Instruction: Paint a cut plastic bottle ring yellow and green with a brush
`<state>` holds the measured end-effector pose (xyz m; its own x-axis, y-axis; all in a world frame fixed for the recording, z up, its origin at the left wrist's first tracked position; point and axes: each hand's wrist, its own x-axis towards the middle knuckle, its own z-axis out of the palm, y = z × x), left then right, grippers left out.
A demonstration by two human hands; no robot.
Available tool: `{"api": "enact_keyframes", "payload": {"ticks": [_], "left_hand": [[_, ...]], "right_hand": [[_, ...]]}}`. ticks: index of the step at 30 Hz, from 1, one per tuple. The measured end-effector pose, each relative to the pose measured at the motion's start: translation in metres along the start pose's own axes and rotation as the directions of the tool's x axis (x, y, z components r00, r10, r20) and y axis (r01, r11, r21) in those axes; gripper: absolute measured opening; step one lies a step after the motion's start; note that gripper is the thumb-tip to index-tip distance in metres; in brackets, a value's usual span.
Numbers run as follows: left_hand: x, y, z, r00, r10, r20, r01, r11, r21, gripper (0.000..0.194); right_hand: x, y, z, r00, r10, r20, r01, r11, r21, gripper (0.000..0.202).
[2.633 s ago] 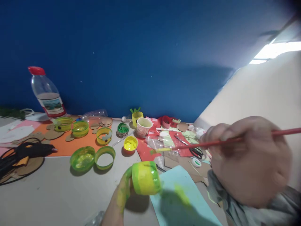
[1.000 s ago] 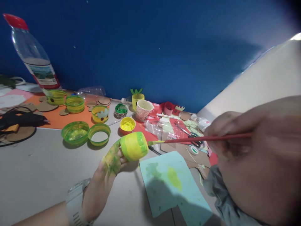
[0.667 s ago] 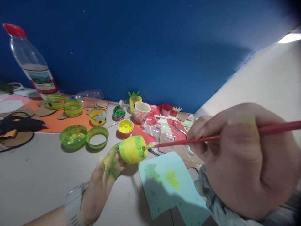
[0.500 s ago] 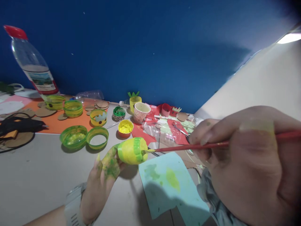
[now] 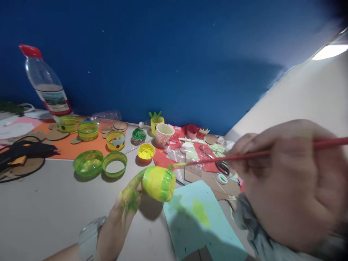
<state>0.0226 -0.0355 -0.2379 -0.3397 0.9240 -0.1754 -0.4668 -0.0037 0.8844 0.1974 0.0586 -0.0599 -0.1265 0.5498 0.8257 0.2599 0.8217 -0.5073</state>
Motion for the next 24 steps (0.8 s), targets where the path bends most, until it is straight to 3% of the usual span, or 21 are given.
{"api": "enact_keyframes", "payload": {"ticks": [2, 4, 7, 9, 14, 18, 24], "left_hand": [[0.003, 0.008, 0.002, 0.996, -0.087, -0.021, 0.085, 0.994, -0.075, 0.036], [0.007, 0.021, 0.005, 0.981, -0.189, -0.034, 0.181, 0.97, -0.161, 0.027], [0.014, 0.038, 0.013, 0.969, -0.244, -0.032, 0.228, 0.939, -0.259, 0.035], [0.017, 0.045, 0.02, 0.963, -0.269, -0.025, 0.247, 0.913, -0.324, 0.046], [0.017, 0.055, 0.032, 0.948, -0.319, -0.015, 0.282, 0.858, -0.43, 0.047], [0.014, 0.06, 0.036, 0.935, -0.354, 0.002, 0.314, 0.828, -0.464, 0.049], [0.009, 0.062, 0.039, 0.942, -0.336, 0.004, 0.302, 0.841, -0.449, 0.042]], "right_hand": [[-0.001, 0.008, 0.013, 0.999, -0.007, -0.046, 0.014, 0.99, 0.139, 0.022], [-0.002, 0.018, 0.022, 0.999, -0.027, 0.026, 0.02, 0.971, 0.238, 0.019], [-0.007, 0.032, 0.023, 0.953, -0.089, 0.29, 0.043, 0.986, 0.16, 0.023], [-0.012, 0.037, 0.018, 0.917, -0.107, 0.385, 0.081, 0.993, 0.084, 0.026], [-0.043, 0.039, 0.002, 0.852, -0.077, 0.518, 0.115, 0.993, -0.041, 0.034], [-0.072, 0.037, 0.0, 0.794, -0.122, 0.595, 0.196, 0.979, -0.06, 0.037], [-0.085, 0.035, 0.008, 0.795, -0.067, 0.603, 0.135, 0.989, -0.068, 0.029]]}}
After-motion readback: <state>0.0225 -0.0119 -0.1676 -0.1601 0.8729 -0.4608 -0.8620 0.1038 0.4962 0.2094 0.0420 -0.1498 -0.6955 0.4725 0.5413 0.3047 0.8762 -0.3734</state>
